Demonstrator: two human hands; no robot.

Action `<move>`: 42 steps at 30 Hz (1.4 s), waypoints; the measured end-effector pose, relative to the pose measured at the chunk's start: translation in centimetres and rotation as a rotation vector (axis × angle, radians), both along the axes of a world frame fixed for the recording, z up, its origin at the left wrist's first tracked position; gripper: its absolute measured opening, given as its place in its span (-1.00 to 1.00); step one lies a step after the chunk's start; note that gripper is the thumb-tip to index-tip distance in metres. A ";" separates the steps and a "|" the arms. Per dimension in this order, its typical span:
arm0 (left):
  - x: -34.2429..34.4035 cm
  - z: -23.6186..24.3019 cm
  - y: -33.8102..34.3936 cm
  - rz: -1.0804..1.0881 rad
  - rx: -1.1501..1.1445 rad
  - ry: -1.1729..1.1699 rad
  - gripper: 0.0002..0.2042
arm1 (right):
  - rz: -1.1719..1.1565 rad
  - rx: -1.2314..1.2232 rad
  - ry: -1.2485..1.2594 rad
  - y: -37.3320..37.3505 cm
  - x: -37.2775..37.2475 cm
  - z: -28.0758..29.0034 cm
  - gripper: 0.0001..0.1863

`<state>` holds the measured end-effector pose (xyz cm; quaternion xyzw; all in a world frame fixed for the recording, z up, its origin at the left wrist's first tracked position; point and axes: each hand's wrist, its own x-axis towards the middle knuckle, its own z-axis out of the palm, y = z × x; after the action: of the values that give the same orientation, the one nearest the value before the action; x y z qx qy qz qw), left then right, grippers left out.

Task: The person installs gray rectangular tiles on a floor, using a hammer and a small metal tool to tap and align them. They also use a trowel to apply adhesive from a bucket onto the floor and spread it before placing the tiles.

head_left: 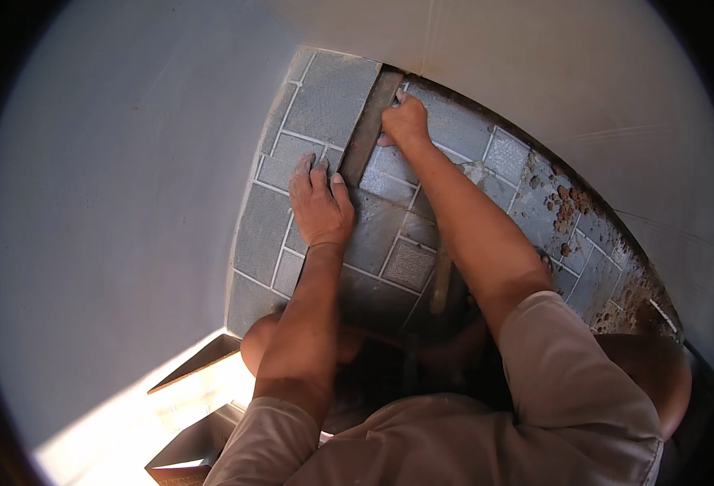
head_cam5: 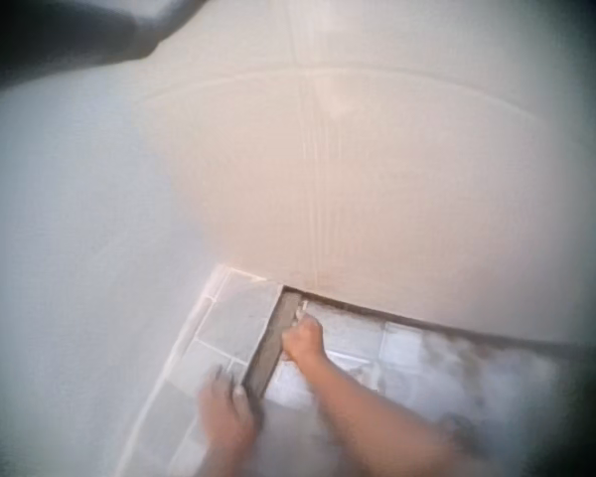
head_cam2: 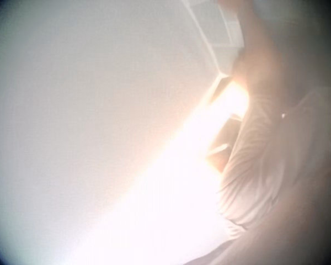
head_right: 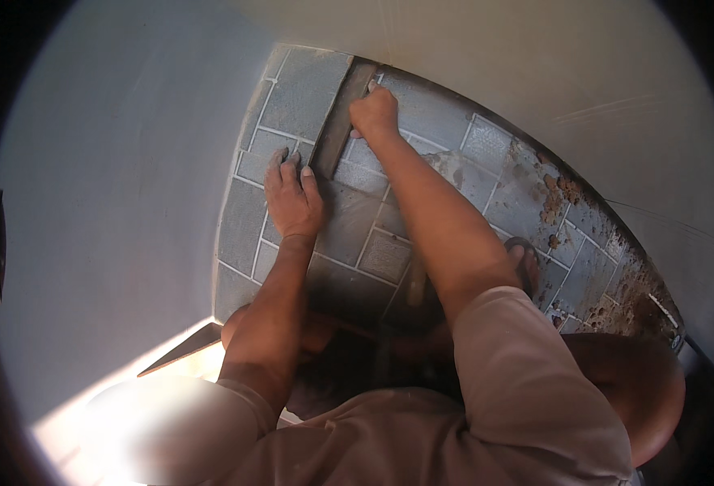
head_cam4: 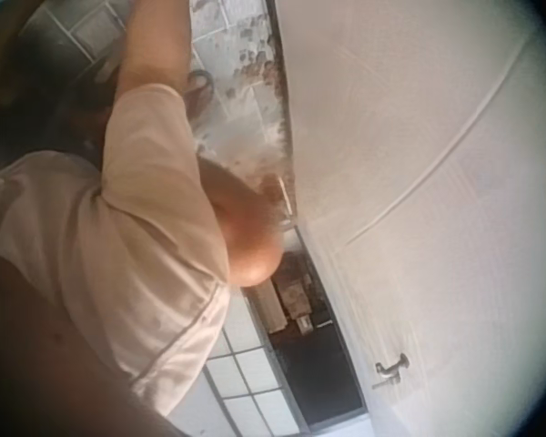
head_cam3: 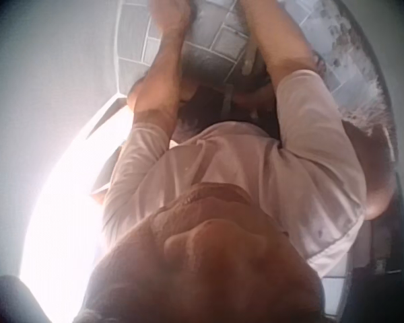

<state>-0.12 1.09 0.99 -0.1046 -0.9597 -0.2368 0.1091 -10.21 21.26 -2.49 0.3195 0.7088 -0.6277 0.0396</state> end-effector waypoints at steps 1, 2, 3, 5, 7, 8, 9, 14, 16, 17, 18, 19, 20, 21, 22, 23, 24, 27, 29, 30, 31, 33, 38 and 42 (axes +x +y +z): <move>0.0 0.0 0.0 -0.006 -0.010 0.003 -0.66 | -0.020 0.024 0.021 -0.4 0.1 -0.3 -0.34; 0.0 0.0 -0.1 -0.013 -0.021 0.011 -0.66 | -0.057 0.058 0.062 -0.9 0.2 -0.6 -0.37; -0.1 0.0 -0.1 -0.009 -0.036 0.030 -0.66 | -0.096 0.094 0.099 -1.5 0.3 -0.8 -0.39; -0.2 -0.1 -0.1 -0.020 -0.055 0.062 -0.65 | -0.120 0.196 0.141 -2.0 0.5 -1.0 -0.44; -0.2 -0.3 0.0 -0.051 -0.045 0.056 -0.64 | -0.143 0.266 0.145 -2.3 1.2 -0.9 -0.47; -0.4 -0.3 0.0 -0.063 -0.038 0.060 -0.64 | -0.184 0.261 0.140 -2.2 1.4 -0.5 -0.47; -0.2 -0.4 -0.1 -0.060 -0.034 0.046 -0.64 | -0.205 0.253 0.160 -2.0 2.2 0.0 -0.47; -0.4 -1.0 -0.3 -0.053 -0.074 0.036 -0.62 | -0.436 0.270 0.088 1.8 11.9 2.4 -0.48; -0.2 -1.3 -0.5 -0.062 -0.094 0.079 -0.60 | -0.581 0.311 0.010 4.2 16.6 2.9 -0.48; -0.3 -1.5 -0.6 -0.058 -0.097 0.063 -0.58 | -0.639 0.355 0.025 5.6 18.7 2.9 -0.48; -0.4 -1.8 -0.7 -0.079 -0.098 0.074 -0.57 | -0.708 0.385 -0.008 7.2 20.3 2.7 -0.49; -0.1 -1.9 -0.9 -0.057 -0.085 0.041 -0.55 | -0.776 0.401 -0.100 8.8 21.8 2.6 -0.47; -0.3 -2.1 -1.1 -0.049 -0.081 0.038 -0.53 | -0.792 0.398 -0.120 10.4 23.4 2.1 -0.45; -0.6 -2.3 -1.2 -0.059 -0.070 0.056 -0.50 | -0.806 0.374 -0.179 12.2 24.2 1.6 -0.40; -0.6 -2.4 -1.7 -0.042 -0.074 0.049 -0.47 | -0.820 0.373 -0.224 13.5 24.9 1.1 -0.36; -0.8 -2.7 -2.1 -0.053 -0.076 0.033 -0.45 | -0.849 0.411 -0.233 14.8 25.5 0.4 -0.36; -1.0 -3.1 -2.4 -0.048 -0.072 0.017 -0.42 | -0.875 0.443 -0.203 16.0 25.9 -0.3 -0.35; -1.7 -4.4 -3.8 -0.056 -0.063 0.011 -0.38 | -0.951 0.467 -0.156 18.5 27.0 -1.6 -0.34; -2.4 -5.1 -4.5 -0.096 -0.022 0.026 -0.35 | -1.016 0.390 -0.150 19.4 27.7 -1.6 -0.34; -2.9 -5.4 -4.7 -0.092 0.000 0.008 -0.34 | -1.002 0.445 -0.181 19.8 27.9 -1.2 -0.36; -3.0 -5.6 -5.0 -0.125 0.006 0.034 -0.35 | -0.990 0.484 -0.240 19.9 28.2 -0.5 -0.38; -3.7 -5.9 -4.9 -0.111 0.005 0.040 -0.37 | -1.013 0.533 -0.233 20.3 28.0 1.9 -0.48; -4.9 -5.2 -3.5 0.033 -0.050 0.006 -0.43 | -0.926 0.299 0.262 22.6 30.1 14.9 -0.81; -6.8 -3.5 -4.0 0.096 0.030 -0.324 -0.53 | -0.831 0.520 0.400 23.6 37.4 30.5 -0.70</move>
<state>-6.94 -2.91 -2.54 -0.0175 -0.9650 -0.2593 -0.0346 27.21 44.84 28.00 0.4467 0.6485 -0.4426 -0.4290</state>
